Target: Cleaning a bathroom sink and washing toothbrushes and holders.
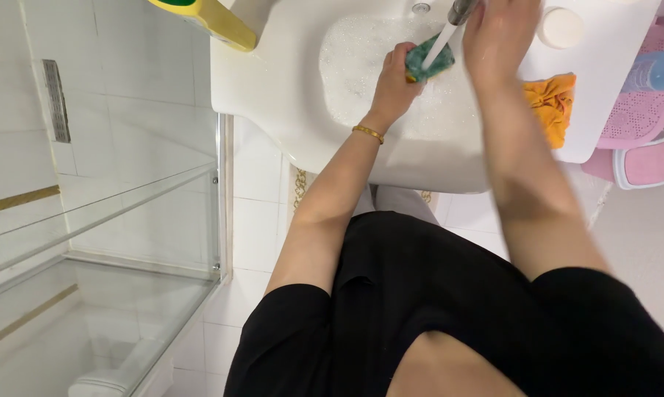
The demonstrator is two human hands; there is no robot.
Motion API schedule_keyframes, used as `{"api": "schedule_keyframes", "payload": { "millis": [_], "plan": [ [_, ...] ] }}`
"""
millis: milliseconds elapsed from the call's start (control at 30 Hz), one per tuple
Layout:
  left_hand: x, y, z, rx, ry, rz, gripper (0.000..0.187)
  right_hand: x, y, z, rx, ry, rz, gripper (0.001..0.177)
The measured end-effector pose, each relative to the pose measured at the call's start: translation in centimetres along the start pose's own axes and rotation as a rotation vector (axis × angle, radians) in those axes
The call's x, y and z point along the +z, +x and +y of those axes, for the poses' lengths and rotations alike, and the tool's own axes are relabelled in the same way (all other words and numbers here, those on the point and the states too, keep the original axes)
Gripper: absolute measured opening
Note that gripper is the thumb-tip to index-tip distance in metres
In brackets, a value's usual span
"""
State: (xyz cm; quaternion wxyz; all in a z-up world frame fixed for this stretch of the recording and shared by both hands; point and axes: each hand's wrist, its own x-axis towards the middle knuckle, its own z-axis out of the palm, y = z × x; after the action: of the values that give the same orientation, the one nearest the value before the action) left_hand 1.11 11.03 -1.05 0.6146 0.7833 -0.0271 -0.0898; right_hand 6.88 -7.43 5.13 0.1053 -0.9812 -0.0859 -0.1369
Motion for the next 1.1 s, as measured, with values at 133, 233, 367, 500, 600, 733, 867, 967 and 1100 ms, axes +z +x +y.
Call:
{"api": "schedule_keyframes", "payload": {
  "millis": [133,233,367,500,600,733,867,967,1100],
  "plan": [
    [1.7,-0.6,0.4,0.047,0.105,0.157,0.06,3.4,-4.7,-3.6,0.42,0.569,-0.088,0.048],
    [2.2,-1.9,0.1,0.078,0.18,0.145,0.064,3.6,-3.1,-6.1,0.8,1.123,-0.297,0.053],
    [0.5,-4.2,-2.2,0.257,0.147,0.081,0.074,-0.6,0.7,-9.7,0.947,1.061,-0.496,0.05],
    [-3.5,-4.3,-2.3,0.11,-0.226,0.005,0.046,8.6,-2.5,-5.8,0.754,1.213,-0.198,0.044],
    [-7.1,-5.4,-1.9,0.032,-0.166,0.071,0.034,7.9,-2.6,-7.2,0.816,1.285,-0.065,0.04],
    [-10.1,-7.1,-1.0,-0.066,0.104,0.118,0.03,6.4,-2.0,-7.3,0.995,1.351,-0.172,0.028],
    [-11.2,-8.7,-1.1,-0.02,0.212,0.096,0.032,2.8,-1.1,-7.3,0.824,1.594,-0.373,0.025],
    [-11.8,-9.5,-1.1,-0.019,0.188,0.07,0.032,2.3,-1.5,-7.9,0.851,1.515,-0.297,0.049],
    [-11.8,-9.8,-0.8,-0.074,0.184,0.043,0.031,3.8,-1.4,-8.6,1.014,1.369,-0.087,0.074]
  ]
}}
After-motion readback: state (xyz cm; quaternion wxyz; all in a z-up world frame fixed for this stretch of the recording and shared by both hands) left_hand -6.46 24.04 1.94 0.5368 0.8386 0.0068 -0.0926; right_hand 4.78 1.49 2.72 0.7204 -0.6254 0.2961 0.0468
